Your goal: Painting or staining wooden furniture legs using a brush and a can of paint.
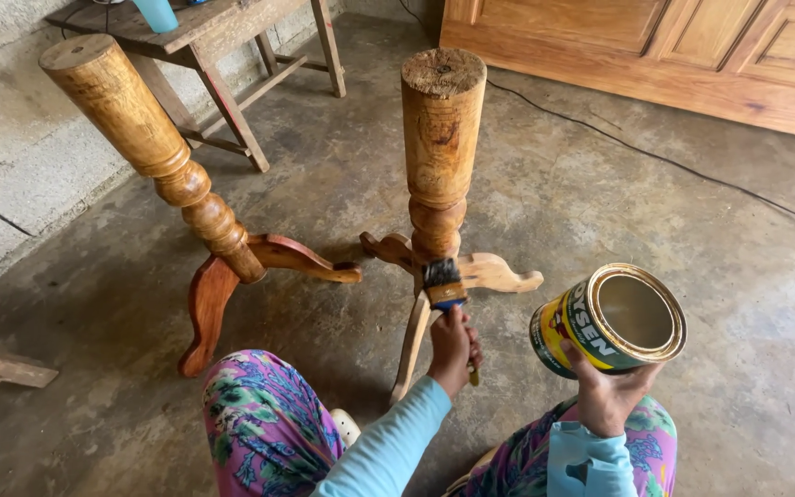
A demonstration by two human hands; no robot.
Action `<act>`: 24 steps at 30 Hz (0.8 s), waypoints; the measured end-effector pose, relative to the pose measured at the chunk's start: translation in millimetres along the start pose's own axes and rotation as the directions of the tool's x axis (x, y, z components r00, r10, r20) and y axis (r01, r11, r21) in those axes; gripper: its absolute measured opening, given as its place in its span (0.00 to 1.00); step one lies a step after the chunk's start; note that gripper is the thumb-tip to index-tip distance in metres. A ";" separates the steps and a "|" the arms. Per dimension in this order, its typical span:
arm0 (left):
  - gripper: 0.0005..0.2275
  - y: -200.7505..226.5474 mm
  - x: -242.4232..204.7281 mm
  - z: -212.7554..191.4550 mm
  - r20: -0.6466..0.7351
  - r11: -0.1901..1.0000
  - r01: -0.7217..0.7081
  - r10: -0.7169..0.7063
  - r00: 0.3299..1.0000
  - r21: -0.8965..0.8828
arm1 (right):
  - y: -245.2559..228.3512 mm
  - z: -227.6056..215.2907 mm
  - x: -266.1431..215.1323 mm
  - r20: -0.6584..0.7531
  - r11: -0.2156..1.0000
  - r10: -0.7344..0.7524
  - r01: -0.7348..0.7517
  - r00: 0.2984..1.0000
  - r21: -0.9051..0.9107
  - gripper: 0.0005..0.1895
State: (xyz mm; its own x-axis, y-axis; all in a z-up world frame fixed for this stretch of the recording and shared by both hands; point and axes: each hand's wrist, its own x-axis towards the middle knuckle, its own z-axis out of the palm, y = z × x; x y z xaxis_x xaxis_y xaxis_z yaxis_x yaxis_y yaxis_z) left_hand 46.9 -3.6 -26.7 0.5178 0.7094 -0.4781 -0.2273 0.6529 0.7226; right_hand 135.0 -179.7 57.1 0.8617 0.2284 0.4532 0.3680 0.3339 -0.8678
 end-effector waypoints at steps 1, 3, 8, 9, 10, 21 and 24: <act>0.14 -0.3 -7.6 4.8 0.017 0.997 -0.032 0.031 0.999 0.071 | -2.1 -0.8 -1.4 0.012 1.000 0.003 -0.003 1.000 0.022 0.52; 0.14 2.2 0.4 9.5 0.045 0.999 -0.044 0.043 0.998 0.020 | 0.1 -1.3 -3.1 0.011 1.000 0.000 0.000 1.000 0.004 0.52; 0.15 -0.2 26.0 -17.7 0.049 0.988 -0.125 0.121 0.992 0.092 | 3.7 -1.0 0.9 -0.003 0.999 -0.024 0.024 1.000 -0.026 0.52; 0.14 4.4 24.7 -27.8 0.009 0.999 -0.035 0.035 0.999 0.009 | 3.4 -1.7 0.5 -0.006 1.000 -0.012 0.012 1.000 -0.013 0.52; 0.14 9.0 23.7 -38.3 -0.023 0.996 0.052 -0.054 0.998 -0.077 | 3.3 -2.3 0.0 -0.009 1.000 0.001 -0.001 1.000 0.000 0.52; 0.15 56.4 33.8 -88.8 0.012 0.967 -0.032 0.030 0.999 0.253 | 8.3 -0.6 -1.1 0.014 1.000 0.007 -0.006 1.000 -0.015 0.52; 0.17 88.3 57.2 -124.5 -0.047 0.955 -0.084 0.102 0.994 0.286 | 9.8 -2.4 -3.5 0.012 1.000 0.018 -0.019 1.000 0.010 0.53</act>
State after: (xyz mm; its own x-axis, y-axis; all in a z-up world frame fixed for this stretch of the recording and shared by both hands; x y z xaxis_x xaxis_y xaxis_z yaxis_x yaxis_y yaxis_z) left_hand -46.2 127.6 -52.4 0.4530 0.7837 -0.4249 -0.0247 0.4875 0.8728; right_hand 136.4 -179.4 46.6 0.8642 0.2451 0.4394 0.3483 0.3388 -0.8740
